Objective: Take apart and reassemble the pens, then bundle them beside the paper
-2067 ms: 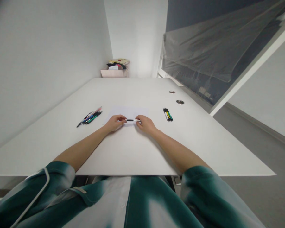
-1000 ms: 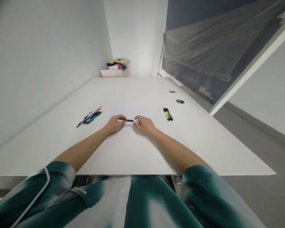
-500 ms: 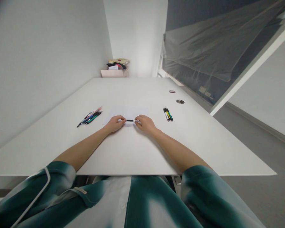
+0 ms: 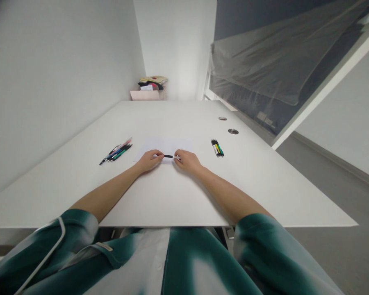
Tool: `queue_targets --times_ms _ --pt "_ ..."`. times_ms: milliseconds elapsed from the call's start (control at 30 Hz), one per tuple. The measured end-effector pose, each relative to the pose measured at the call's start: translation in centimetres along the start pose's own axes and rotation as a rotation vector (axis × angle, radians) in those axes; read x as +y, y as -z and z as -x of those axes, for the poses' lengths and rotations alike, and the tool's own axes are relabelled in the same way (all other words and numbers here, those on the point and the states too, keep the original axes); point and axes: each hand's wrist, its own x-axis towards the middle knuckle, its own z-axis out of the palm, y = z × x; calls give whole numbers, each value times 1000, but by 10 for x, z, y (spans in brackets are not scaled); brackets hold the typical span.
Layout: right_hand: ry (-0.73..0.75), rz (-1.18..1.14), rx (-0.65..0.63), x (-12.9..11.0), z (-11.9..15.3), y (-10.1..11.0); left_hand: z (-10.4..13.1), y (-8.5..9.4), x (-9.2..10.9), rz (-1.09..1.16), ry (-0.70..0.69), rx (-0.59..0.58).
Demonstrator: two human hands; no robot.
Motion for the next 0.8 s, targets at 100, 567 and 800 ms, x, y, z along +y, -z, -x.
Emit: queue_targets --times_ms 100,567,800 --pt "4 0 8 3 -1 -2 -1 -1 -3 -37 -3 -29" --pt "45 62 -43 -2 -1 2 1 0 -1 -23 -142 70" --pt "-5 18 -29 -1 1 2 1 -1 -2 -55 -99 34"
